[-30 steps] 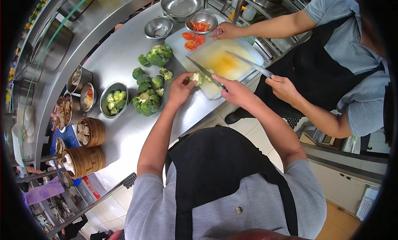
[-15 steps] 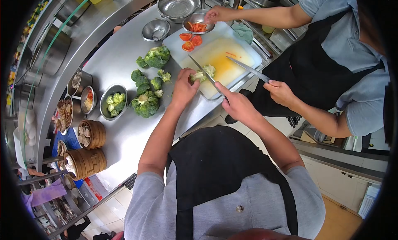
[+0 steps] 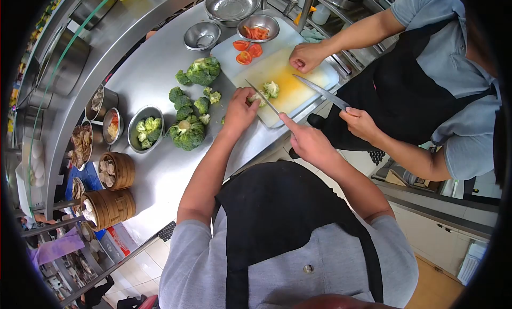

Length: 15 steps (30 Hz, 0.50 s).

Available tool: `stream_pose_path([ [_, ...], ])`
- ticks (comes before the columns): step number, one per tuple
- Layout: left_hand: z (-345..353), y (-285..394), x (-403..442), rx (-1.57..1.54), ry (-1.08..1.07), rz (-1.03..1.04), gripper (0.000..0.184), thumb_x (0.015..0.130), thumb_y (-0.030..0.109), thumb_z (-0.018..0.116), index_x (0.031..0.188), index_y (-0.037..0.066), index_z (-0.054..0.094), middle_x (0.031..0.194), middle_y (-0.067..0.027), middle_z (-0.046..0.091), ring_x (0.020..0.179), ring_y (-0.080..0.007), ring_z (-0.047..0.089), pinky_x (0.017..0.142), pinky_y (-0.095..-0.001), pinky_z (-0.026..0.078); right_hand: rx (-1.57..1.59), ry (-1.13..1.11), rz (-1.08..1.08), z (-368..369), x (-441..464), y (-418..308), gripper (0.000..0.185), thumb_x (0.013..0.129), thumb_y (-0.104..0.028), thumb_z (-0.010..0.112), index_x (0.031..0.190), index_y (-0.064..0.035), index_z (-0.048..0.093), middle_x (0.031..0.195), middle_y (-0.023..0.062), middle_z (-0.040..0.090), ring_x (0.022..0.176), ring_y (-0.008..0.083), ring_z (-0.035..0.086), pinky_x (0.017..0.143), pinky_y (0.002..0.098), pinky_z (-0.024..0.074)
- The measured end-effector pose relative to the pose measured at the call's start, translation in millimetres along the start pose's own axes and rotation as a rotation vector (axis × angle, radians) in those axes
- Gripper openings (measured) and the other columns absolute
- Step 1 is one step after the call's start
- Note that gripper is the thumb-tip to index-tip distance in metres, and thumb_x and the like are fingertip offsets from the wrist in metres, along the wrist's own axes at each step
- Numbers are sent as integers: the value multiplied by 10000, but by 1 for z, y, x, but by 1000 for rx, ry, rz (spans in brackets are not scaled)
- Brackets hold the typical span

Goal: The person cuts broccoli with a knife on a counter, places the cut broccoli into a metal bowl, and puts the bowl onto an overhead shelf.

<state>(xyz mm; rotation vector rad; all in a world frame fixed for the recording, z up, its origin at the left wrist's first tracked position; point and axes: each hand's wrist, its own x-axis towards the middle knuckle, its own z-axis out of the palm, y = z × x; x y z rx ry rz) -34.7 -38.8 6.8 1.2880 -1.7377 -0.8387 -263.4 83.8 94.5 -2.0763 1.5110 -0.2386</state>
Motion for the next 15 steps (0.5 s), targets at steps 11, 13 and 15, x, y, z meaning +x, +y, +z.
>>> stream_pose_path([
  [11,8,-6,-5,19,11,2,281,836,154,767,1030,30,607,994,-146,613,838,-300,649,747,-421,537,-49,-1,-54,8,70,11,770,935,-110,663,1651,-158,387,874,238,722,829,433,721,770,559,575],
  [13,9,-4,-4,35,6,-31,285,826,169,763,1008,32,591,985,-145,609,840,-316,641,746,-433,530,-44,-11,-73,4,74,14,765,938,-120,663,1651,-170,392,884,234,727,826,429,722,773,560,575],
  [15,7,0,-5,49,0,-65,291,817,184,760,985,34,576,976,-144,604,843,-332,633,745,-445,523,-75,-38,-79,1,72,16,774,937,-128,667,1656,-183,385,898,222,734,832,423,724,768,555,578],
])
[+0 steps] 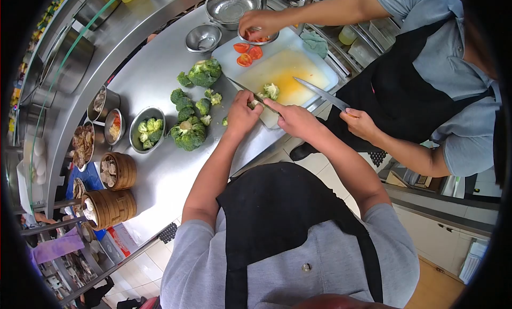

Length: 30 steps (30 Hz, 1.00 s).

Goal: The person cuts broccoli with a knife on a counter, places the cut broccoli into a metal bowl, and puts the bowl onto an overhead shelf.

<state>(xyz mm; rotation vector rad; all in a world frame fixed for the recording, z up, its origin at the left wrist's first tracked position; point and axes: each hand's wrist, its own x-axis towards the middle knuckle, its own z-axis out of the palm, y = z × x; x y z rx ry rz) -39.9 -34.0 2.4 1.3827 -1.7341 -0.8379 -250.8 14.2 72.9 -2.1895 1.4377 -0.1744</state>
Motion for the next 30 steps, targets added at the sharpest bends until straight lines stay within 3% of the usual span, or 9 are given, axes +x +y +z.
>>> stream_pose_path([
  [3,-2,3,-3,-40,-15,-36,283,812,191,750,968,39,571,948,-135,593,846,-352,619,744,-453,519,-39,-10,7,-2,-1,-1,782,937,-133,667,1661,-201,380,901,220,736,840,421,726,774,550,581],
  [5,-3,-6,-5,24,-7,83,265,809,185,738,956,41,571,934,-134,584,850,-354,618,752,-452,520,-43,20,-26,5,0,4,783,937,-133,667,1662,-204,379,897,218,736,839,419,727,773,547,582],
  [15,-14,-6,-10,236,-72,275,249,785,183,732,930,40,587,1010,-145,613,1016,-388,638,862,-506,540,-56,90,-40,5,0,13,776,941,-136,659,1663,-205,381,840,215,710,813,418,717,760,546,577],
  [18,-12,-14,-14,228,-108,334,299,774,187,737,999,42,603,1096,-157,615,1076,-401,623,918,-502,536,-67,69,9,-9,-3,13,766,940,-129,654,1657,-187,389,826,214,703,802,418,712,752,549,571],
  [20,-9,-14,-12,219,-19,289,421,787,209,757,1147,38,621,1260,-181,614,1180,-417,605,1009,-506,517,-21,115,-5,-8,-7,13,758,940,-121,645,1653,-176,394,823,212,700,795,418,710,741,542,566],
  [23,8,-1,-1,247,104,423,560,810,265,801,1278,30,603,1350,-228,600,1198,-441,597,1033,-509,506,50,187,-12,-19,-21,0,742,942,-103,628,1645,-153,398,826,223,697,791,425,708,727,535,558],
  [26,28,9,18,392,110,421,650,844,332,809,1396,57,604,1447,-211,584,1235,-427,601,1065,-516,501,119,280,17,-28,-34,-12,726,945,-88,615,1637,-133,401,840,255,694,801,446,705,729,542,548],
  [30,42,26,41,507,-74,346,594,872,384,786,1351,62,646,1378,-177,628,1234,-391,613,1040,-516,518,188,376,73,-32,-52,-14,719,946,-86,614,1632,-134,404,871,298,693,827,483,696,754,559,542],
])
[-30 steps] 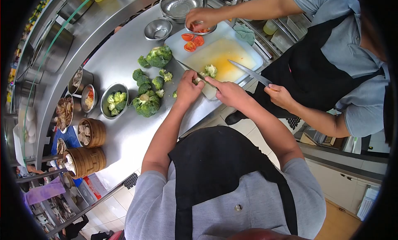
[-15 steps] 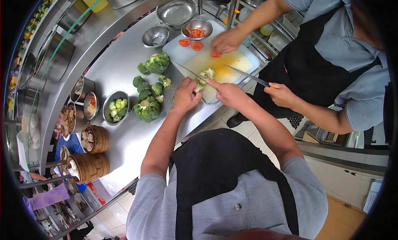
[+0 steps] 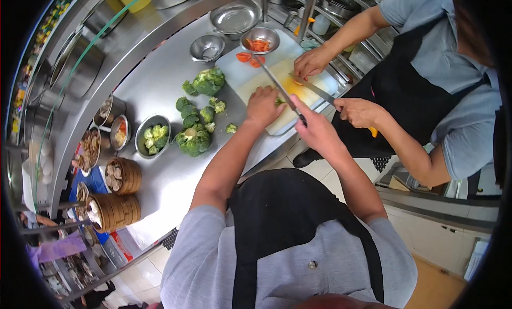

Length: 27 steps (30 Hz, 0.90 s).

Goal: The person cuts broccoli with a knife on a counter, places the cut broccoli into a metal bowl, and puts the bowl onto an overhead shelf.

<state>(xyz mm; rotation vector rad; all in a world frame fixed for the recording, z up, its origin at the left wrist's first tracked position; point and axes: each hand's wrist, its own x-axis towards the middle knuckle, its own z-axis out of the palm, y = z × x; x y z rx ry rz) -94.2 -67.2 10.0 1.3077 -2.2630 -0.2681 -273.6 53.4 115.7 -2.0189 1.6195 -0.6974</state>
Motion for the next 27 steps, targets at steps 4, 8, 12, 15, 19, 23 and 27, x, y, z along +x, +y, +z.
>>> stream_pose_path([
  [4,-10,-3,4,46,-118,-8,481,882,423,762,1216,80,714,1144,-126,693,1162,-330,657,970,-486,557,43,40,48,0,-9,3,730,949,-101,621,1642,-173,404,894,307,698,858,496,697,776,554,543],
  [8,-40,-26,-30,-2,-43,-45,563,845,433,790,1283,90,704,1235,-148,701,1176,-347,658,995,-492,558,120,-29,167,-7,-19,-5,722,958,-121,618,1646,-165,405,923,323,692,891,499,698,810,533,540],
  [12,-91,-70,-59,172,-17,-198,620,846,444,806,1331,77,688,1301,-186,687,1189,-394,647,1009,-518,547,201,-122,216,1,-25,0,728,944,-117,603,1646,-151,411,904,303,685,825,447,709,803,471,549],
  [15,-122,-106,-59,159,168,-270,554,881,368,799,1336,74,682,1272,-195,699,1181,-396,649,991,-519,546,211,-168,217,12,-23,2,748,928,-114,604,1649,-148,409,889,271,680,789,408,700,795,432,549],
  [19,-170,-136,-73,207,91,-421,429,912,276,782,1284,79,705,1234,-183,718,1188,-432,645,996,-523,545,222,-209,228,13,-19,-12,757,920,-113,610,1650,-153,411,878,241,675,770,357,687,801,403,545],
  [23,-205,-121,-109,36,-58,-635,403,910,299,788,1240,74,737,1276,-187,712,1216,-424,639,1027,-521,534,300,-205,202,20,-24,-17,692,942,-109,610,1620,-118,470,805,142,572,699,173,545,727,323,505],
  [27,-180,-84,-167,234,-130,-441,560,866,386,844,1303,62,710,1350,-199,681,1313,-413,600,1110,-503,490,254,-284,157,22,-31,-5,705,925,-105,612,1615,-100,470,811,134,584,701,166,552,727,317,510],
])
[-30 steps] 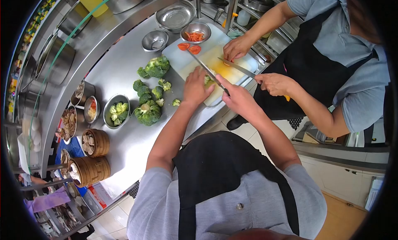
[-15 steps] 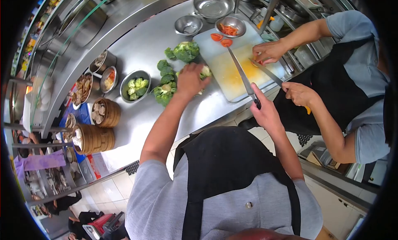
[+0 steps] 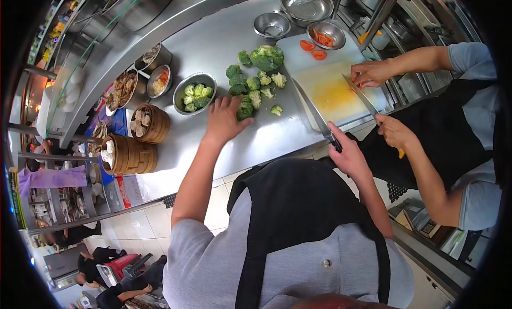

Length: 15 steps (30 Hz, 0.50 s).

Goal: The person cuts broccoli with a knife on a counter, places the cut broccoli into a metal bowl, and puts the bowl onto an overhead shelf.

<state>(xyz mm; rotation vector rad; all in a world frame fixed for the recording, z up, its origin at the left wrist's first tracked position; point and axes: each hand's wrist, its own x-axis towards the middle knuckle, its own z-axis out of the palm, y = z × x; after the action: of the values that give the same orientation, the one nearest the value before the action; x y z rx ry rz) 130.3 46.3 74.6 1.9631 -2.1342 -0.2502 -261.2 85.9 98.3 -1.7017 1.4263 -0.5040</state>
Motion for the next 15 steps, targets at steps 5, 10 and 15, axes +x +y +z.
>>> stream_pose_path([
  [5,18,-9,-25,-23,180,47,780,819,345,891,1469,64,562,1500,-203,563,1410,-432,499,1193,-501,420,-32,-118,44,0,-3,5,694,917,-179,614,1591,-86,482,889,225,669,767,330,664,790,400,543],
  [10,19,-26,-38,-332,291,-58,789,792,228,896,1477,54,547,1466,-209,559,1341,-431,530,1134,-484,461,-13,-145,81,5,-1,3,701,913,-183,619,1590,-69,480,864,203,652,740,280,640,770,382,537],
  [15,38,-14,-39,-756,242,-485,716,846,187,853,1467,20,538,1448,-227,553,1280,-348,592,1035,-452,531,7,-117,11,8,0,15,702,910,-157,617,1593,-65,483,859,183,648,734,248,627,758,371,533],
])
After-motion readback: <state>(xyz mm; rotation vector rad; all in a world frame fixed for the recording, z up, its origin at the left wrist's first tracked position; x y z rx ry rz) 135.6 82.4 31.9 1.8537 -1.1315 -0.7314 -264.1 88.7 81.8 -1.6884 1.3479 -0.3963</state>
